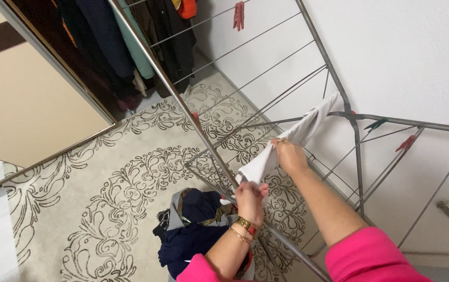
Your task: The person takes a white t-shirt from a laundry basket, unfolds it, and hangs it on a metal drying rack. They then take a dark blue garment, unfold it, and hang it on the same rack.
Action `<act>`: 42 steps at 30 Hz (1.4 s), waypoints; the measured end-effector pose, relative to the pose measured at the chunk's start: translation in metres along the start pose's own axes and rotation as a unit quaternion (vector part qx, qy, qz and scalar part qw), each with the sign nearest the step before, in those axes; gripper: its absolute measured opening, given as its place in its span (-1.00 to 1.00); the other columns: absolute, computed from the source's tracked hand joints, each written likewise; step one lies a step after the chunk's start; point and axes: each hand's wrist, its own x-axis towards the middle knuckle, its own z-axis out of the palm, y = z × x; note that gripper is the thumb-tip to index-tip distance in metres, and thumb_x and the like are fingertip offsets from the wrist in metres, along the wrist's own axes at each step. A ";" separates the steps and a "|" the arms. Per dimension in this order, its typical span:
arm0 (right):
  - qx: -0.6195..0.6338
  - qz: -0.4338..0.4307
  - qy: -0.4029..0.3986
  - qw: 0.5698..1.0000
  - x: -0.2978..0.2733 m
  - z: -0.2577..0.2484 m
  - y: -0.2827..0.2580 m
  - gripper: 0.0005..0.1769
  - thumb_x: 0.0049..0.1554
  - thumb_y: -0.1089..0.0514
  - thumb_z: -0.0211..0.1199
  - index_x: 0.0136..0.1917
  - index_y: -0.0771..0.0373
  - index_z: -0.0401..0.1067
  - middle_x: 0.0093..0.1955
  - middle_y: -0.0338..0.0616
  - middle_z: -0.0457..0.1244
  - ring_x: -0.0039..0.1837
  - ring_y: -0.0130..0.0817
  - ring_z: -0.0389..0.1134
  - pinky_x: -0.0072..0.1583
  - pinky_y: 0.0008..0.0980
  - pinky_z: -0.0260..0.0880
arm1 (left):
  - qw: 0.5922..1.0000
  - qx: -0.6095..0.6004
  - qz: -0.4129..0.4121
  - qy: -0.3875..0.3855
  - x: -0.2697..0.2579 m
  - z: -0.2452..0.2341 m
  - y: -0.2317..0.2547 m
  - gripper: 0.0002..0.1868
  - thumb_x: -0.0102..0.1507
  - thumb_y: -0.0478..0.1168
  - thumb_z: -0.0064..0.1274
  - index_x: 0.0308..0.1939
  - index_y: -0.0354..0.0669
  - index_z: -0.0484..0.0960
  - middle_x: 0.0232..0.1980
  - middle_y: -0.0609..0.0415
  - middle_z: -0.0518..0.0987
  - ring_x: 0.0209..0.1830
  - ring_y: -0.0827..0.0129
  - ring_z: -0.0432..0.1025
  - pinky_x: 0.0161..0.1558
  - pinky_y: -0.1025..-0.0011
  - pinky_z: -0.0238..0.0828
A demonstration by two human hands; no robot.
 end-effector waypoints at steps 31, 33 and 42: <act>0.135 -0.015 0.012 0.991 0.018 0.070 0.040 -0.77 0.30 -0.02 0.12 0.14 -0.04 0.53 0.03 -0.06 0.46 0.11 -0.01 0.48 0.12 -0.02 0.50 | 0.959 0.220 0.164 0.065 0.043 -0.056 0.019 -0.71 0.31 -0.33 0.01 0.10 -0.36 0.53 -0.15 0.04 0.34 -0.61 0.24 0.51 -0.80 0.41 0.47; 0.130 -0.005 0.019 0.991 0.015 0.066 0.041 -0.77 0.31 -0.04 0.11 0.14 -0.07 0.52 0.00 -0.10 0.46 0.09 -0.03 0.49 0.11 -0.03 0.49 | 0.932 0.258 0.238 0.089 0.044 -0.062 0.016 -0.81 0.22 -0.38 0.12 -0.08 -0.24 0.55 -0.33 0.17 0.33 -0.60 0.44 0.43 -0.64 0.59 0.39; 0.142 0.018 0.055 0.988 0.006 0.038 0.053 -0.82 0.27 0.04 0.17 0.11 0.00 0.52 -0.04 -0.10 0.47 0.06 -0.04 0.49 0.08 -0.04 0.50 | 0.943 0.218 0.248 0.037 -0.003 -0.020 0.068 -0.92 0.23 -0.35 0.06 -0.21 -0.23 0.60 -0.40 0.15 0.44 -0.64 0.52 0.36 -0.58 0.59 0.25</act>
